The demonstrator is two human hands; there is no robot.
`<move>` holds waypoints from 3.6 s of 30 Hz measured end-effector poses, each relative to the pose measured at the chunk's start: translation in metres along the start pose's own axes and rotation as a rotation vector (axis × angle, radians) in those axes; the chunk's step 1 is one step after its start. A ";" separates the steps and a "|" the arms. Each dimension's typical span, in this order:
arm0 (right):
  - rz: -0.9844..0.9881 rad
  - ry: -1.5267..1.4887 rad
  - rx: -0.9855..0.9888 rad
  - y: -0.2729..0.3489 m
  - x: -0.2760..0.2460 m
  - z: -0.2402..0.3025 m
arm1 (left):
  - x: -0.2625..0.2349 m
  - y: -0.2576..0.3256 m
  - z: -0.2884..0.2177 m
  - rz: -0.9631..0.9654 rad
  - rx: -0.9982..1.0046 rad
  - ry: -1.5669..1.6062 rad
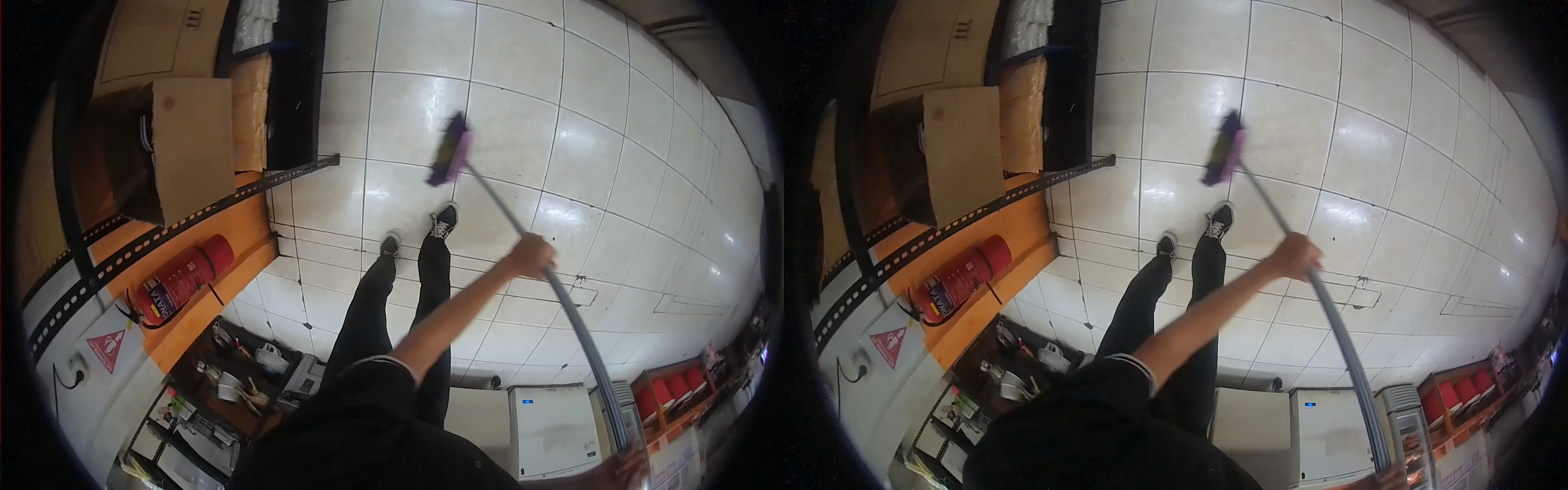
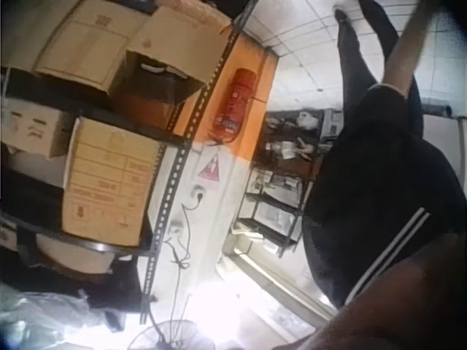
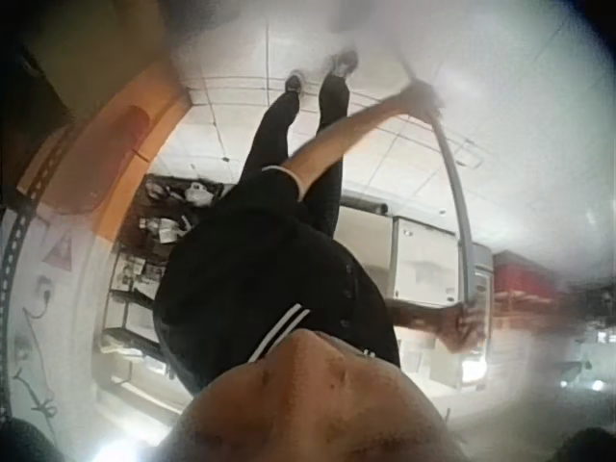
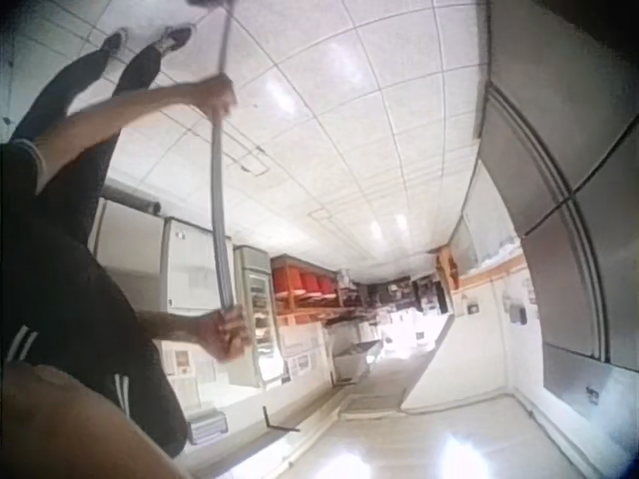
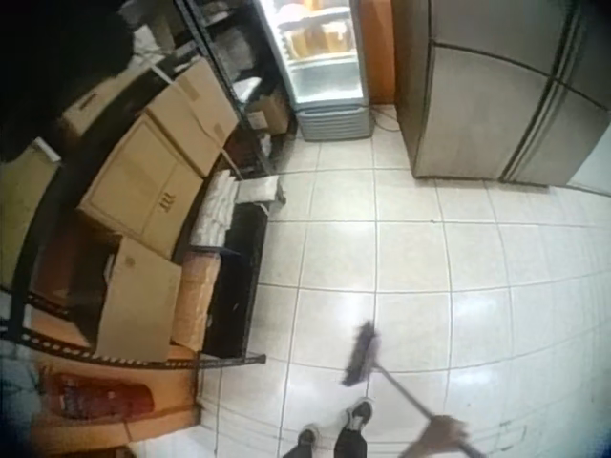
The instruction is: The person sweeps the floor of a kitchen using a broom and a dustpan, moving debris toward the dustpan and periodically picking it up.
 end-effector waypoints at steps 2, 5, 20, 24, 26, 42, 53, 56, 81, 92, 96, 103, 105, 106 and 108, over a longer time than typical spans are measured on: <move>0.466 -0.185 -0.060 0.008 -0.017 0.024 | 0.014 -0.029 -0.032 0.093 0.017 0.002; 0.434 -0.159 -0.281 0.021 -0.046 0.048 | 0.013 -0.048 -0.079 0.270 0.043 -0.037; 0.725 -0.200 0.110 0.297 -0.038 0.008 | -0.163 0.391 0.022 0.198 -0.363 -0.127; 1.034 -0.163 0.318 0.395 0.009 0.013 | -0.226 0.502 0.079 0.089 -0.368 -0.117; 0.978 -0.193 0.362 0.416 -0.001 -0.002 | -0.232 0.511 0.083 0.077 -0.481 -0.248; 0.409 -0.070 -0.228 0.275 -0.141 0.082 | 0.013 0.233 -0.084 0.170 0.123 0.066; 0.384 -0.409 0.034 0.111 -0.141 -0.007 | -0.009 0.184 -0.041 0.483 0.002 -0.167; 0.441 -0.154 -0.122 0.090 -0.131 -0.006 | 0.041 0.145 -0.017 0.110 0.085 -0.205; 0.411 -0.133 0.047 0.028 0.046 -0.068 | -0.208 0.023 0.049 0.122 -0.133 -0.150; 0.403 0.167 -0.284 -0.010 0.161 0.055 | -0.019 -0.153 -0.041 0.014 0.166 0.263; 0.384 0.296 -0.414 0.003 0.171 0.077 | -0.030 -0.192 -0.067 0.374 0.295 0.253; -0.165 -0.179 -0.220 -0.020 0.140 0.154 | -0.179 -0.151 -0.129 0.259 0.360 0.038; -0.184 -0.168 -0.077 -0.039 0.147 0.133 | -0.235 -0.136 -0.123 0.136 0.316 0.092; -0.065 -0.254 -0.022 -0.043 0.155 0.107 | -0.259 -0.126 -0.110 0.085 0.237 0.112; 0.386 -0.425 0.052 -0.044 0.214 0.055 | -0.312 -0.104 -0.047 0.062 0.020 -0.057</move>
Point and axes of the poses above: each hand's wrist, its own y-axis away from the middle knuckle, its own x-axis out of the palm, z = x × y, the point moved 1 cm from there along -y, towards the middle knuckle, and after that the axes turned 8 degrees about z, right-handed, at the moved point
